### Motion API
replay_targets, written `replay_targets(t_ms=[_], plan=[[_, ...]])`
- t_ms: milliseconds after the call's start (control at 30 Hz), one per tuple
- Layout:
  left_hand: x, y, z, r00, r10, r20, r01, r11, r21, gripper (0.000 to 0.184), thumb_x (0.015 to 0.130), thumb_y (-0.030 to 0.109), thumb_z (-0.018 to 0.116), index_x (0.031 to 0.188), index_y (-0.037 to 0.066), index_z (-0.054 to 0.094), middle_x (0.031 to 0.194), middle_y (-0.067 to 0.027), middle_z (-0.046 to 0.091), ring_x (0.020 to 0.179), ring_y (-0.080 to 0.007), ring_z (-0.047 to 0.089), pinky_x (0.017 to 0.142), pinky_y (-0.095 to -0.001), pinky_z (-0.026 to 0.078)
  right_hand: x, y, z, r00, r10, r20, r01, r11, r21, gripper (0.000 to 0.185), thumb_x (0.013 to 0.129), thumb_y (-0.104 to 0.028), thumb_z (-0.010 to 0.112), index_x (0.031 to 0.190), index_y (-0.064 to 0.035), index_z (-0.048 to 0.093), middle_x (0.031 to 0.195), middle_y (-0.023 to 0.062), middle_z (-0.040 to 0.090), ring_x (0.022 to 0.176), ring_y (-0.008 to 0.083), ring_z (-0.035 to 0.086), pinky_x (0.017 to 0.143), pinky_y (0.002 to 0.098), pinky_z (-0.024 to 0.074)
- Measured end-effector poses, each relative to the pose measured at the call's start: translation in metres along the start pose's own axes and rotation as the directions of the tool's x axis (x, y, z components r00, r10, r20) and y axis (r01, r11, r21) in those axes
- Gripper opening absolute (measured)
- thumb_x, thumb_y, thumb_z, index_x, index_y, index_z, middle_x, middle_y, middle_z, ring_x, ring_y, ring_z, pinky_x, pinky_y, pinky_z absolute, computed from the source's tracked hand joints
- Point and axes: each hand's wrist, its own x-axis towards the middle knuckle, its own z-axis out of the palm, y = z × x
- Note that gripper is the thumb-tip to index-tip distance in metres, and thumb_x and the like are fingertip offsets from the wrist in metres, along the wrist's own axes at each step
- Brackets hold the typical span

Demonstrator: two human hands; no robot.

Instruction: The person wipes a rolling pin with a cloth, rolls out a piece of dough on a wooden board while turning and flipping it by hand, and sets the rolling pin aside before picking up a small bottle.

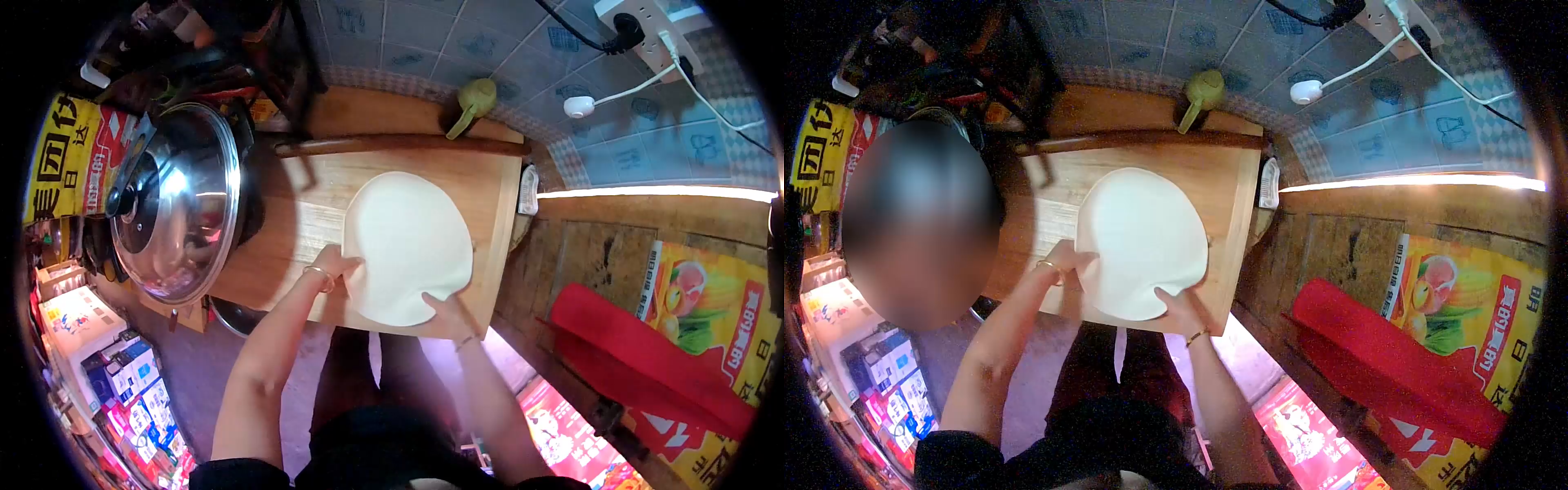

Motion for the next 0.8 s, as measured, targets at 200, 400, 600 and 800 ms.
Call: replay_targets(t_ms=[200, 400, 600, 800], plan=[[-0.064, 0.046, -0.008, 0.998, -0.023, -0.055, -0.001, 0.915, -0.403, 0.030, 0.082, 0.025, 0.068, 0.093, -0.003, 0.068, 0.081, -0.0101, 0.068, 0.070, -0.0151, 0.063, 0.062, -0.0291, 0.050, -0.013, -0.132, -0.033, 0.962, -0.063, 0.264, 0.114, 0.977, -0.182, 0.047, 0.084, -0.004, 0.063, 0.127, 0.0061, 0.045, 0.120, 0.0113, 0.056, 0.109, 0.0191, 0.053, 0.095, 0.0321, 0.0434], [-0.106, -0.050, 0.088, 0.994, -0.050, -0.094, 0.003, 0.891, -0.453, 0.031, 0.084, 0.022, 0.067, 0.102, -0.003, 0.063, 0.085, -0.0048, 0.066, 0.072, -0.0121, 0.059, 0.064, -0.0262, 0.049, -0.002, -0.101, -0.106, 0.943, 0.222, 0.250, -0.191, 0.972, -0.140, 0.041, 0.085, -0.010, 0.064, 0.121, 0.0042, 0.051, 0.115, 0.0114, 0.058, 0.107, 0.0183, 0.055, 0.091, 0.0335, 0.0455], [-0.064, -0.026, 0.070, 0.946, -0.244, -0.213, -0.093, 0.426, -0.900, 0.021, 0.088, 0.019, 0.061, 0.093, -0.001, 0.061, 0.082, -0.0023, 0.062, 0.073, -0.0098, 0.057, 0.064, -0.0260, 0.048, 0.140, -0.172, -0.071, 0.658, -0.668, 0.348, 0.304, -0.188, -0.934, 0.044, 0.084, -0.015, 0.057, 0.122, 0.0052, 0.050, 0.126, 0.0231, 0.051, 0.118, 0.0368, 0.047, 0.101, 0.0407, 0.0364], [-0.003, -0.003, 0.031, 0.929, -0.221, -0.296, 0.131, 0.946, -0.296, 0.020, 0.086, 0.015, 0.060, 0.096, -0.002, 0.061, 0.083, -0.0084, 0.066, 0.074, -0.0194, 0.062, 0.067, -0.0300, 0.050, 0.244, -0.197, -0.065, 0.720, -0.474, 0.506, 0.150, -0.606, -0.781, 0.047, 0.079, -0.011, 0.056, 0.123, 0.0053, 0.048, 0.127, 0.0238, 0.047, 0.119, 0.0374, 0.042, 0.103, 0.0400, 0.0336]])
